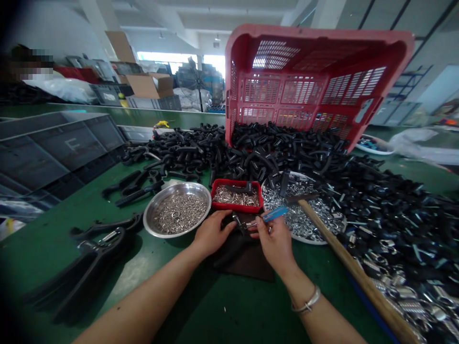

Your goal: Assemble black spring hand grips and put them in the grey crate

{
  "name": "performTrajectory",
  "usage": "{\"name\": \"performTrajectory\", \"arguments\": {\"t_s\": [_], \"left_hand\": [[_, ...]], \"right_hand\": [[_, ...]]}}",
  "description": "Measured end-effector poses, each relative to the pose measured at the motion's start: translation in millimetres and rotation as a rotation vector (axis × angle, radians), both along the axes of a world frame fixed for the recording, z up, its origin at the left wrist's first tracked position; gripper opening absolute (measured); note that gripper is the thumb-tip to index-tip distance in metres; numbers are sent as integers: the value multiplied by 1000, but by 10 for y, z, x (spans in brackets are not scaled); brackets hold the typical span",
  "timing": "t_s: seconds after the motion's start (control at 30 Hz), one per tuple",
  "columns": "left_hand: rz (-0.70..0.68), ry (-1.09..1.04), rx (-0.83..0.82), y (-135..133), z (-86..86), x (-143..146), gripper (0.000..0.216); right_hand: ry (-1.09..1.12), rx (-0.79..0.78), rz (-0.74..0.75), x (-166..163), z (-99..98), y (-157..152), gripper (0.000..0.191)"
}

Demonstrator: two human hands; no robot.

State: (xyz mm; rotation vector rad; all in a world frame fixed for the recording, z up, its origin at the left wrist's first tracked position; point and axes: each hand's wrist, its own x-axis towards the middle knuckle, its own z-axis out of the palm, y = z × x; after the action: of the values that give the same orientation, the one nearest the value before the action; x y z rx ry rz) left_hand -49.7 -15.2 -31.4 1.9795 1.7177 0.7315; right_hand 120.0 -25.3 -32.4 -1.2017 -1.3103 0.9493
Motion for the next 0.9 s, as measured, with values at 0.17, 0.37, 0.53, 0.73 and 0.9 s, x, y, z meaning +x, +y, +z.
{"name": "performTrajectory", "arguments": {"t_s": [0.17, 0.37, 0.53, 0.73, 0.9], "left_hand": [[-1, 16, 12, -6, -10, 7, 41], [-5, 64, 45, -16, 14, 1, 42], [-11, 112, 39, -48, 3, 40, 41], [31, 293, 195, -118, 276, 24, 36], [218, 491, -110, 71, 568, -578, 24]], "right_hand": [[-204, 99, 29, -20, 23, -8, 24], [-693, 337, 109, -124, 177, -3, 15], [-48, 148, 73, -119, 511, 188, 23], [-641, 90, -102, -25, 583, 706, 20], [-1036, 23, -116, -2, 442, 1047, 15]]}}
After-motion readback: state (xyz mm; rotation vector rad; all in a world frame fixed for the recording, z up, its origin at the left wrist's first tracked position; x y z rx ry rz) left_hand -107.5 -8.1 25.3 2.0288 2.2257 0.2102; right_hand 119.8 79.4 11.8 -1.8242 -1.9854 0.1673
